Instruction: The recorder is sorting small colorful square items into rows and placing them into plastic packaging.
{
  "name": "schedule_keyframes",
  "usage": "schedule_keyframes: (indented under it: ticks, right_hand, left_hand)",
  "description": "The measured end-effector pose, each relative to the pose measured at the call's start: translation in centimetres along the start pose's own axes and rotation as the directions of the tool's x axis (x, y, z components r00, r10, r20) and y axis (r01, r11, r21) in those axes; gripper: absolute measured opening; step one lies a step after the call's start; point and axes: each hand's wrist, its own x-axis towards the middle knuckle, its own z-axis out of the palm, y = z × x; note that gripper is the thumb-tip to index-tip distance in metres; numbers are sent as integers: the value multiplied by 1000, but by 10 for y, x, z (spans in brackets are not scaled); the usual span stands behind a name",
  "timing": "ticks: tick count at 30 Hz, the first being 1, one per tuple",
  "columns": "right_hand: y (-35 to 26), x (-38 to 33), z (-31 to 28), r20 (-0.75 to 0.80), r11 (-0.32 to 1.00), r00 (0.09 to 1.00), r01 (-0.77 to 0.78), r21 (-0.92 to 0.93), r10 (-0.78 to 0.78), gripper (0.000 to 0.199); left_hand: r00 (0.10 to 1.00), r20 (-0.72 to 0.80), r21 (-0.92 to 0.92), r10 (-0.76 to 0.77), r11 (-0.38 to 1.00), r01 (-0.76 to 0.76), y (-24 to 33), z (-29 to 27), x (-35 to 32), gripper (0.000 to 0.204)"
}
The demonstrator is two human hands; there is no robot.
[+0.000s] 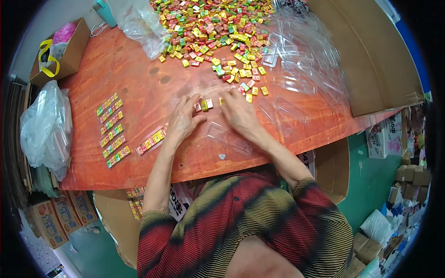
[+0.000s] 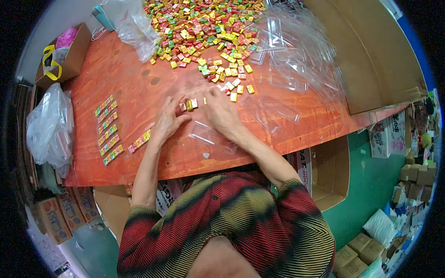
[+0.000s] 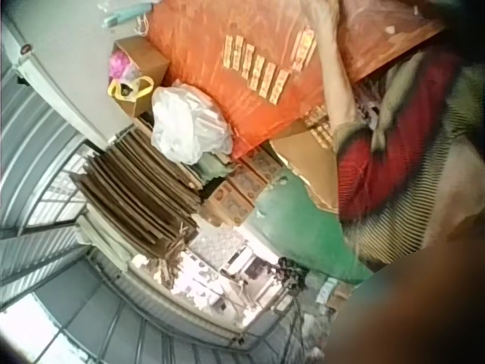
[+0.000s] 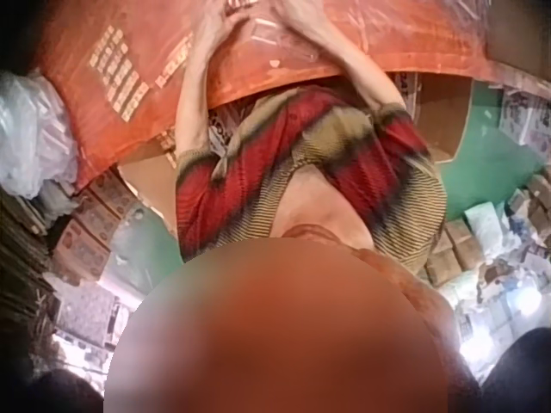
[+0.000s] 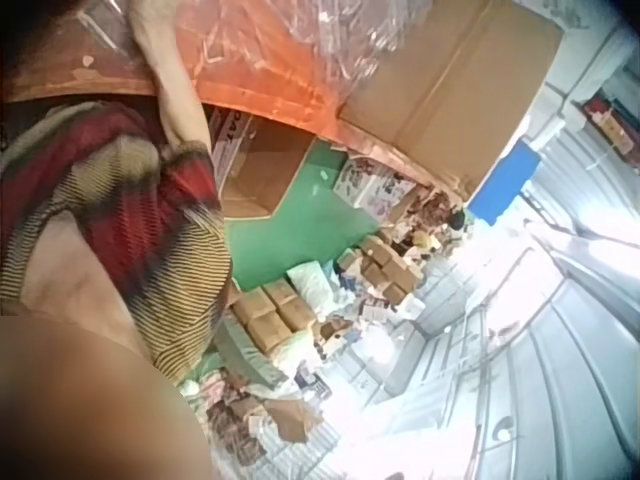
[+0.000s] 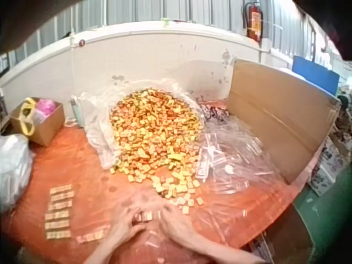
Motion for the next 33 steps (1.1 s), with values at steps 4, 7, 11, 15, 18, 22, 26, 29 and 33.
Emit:
schedule_keyframes:
  ticks: [4, 7, 11, 15, 18, 22, 26, 29, 33]
  right_hand:
    - [27, -12, -27, 14, 976, 984, -176, -127, 179, 21]
    - [30, -9, -25, -36, 951, 976, -216, -223, 214, 22]
    - [29, 2, -16, -83, 920, 969, -246, -305, 232, 25]
    - [36, 4, -8, -124, 934, 978, -197, -298, 167, 25]
    - [35, -1, -6, -27, 953, 997, -72, -293, 67, 23]
    - [34, -8, -9, 25, 985, 997, 71, -159, -68, 22]
    - [28, -8, -14, 75, 998, 997, 39, -49, -35, 23]
    - [28, -11, -6, 73, 992, 996, 64, -105, -56, 24]
    - [25, -10, -10, 105, 997, 994, -12, -79, 21, 24]
  left_hand:
    - [999, 42, 44, -17, 999, 15, 4, 2, 5, 58]
    - [999, 36, 51, 2, 999, -4, 3, 8, 9, 55]
    - [998, -17, 26, 65, 998, -65, 11, 15, 15, 48]
    - [996, -48, 88, 72, 994, -68, 15, 25, 19, 40]
    - [994, -62, 88, 93, 992, -88, 14, 30, 22, 38]
    - [987, -79, 97, 140, 986, -132, 17, 29, 22, 37]
    - [992, -60, 69, 109, 992, -105, 14, 27, 20, 34]
    - [991, -49, 35, 123, 992, -121, 9, 25, 17, 32]
    - [982, -88, 13, 168, 986, -168, 9, 25, 16, 28]
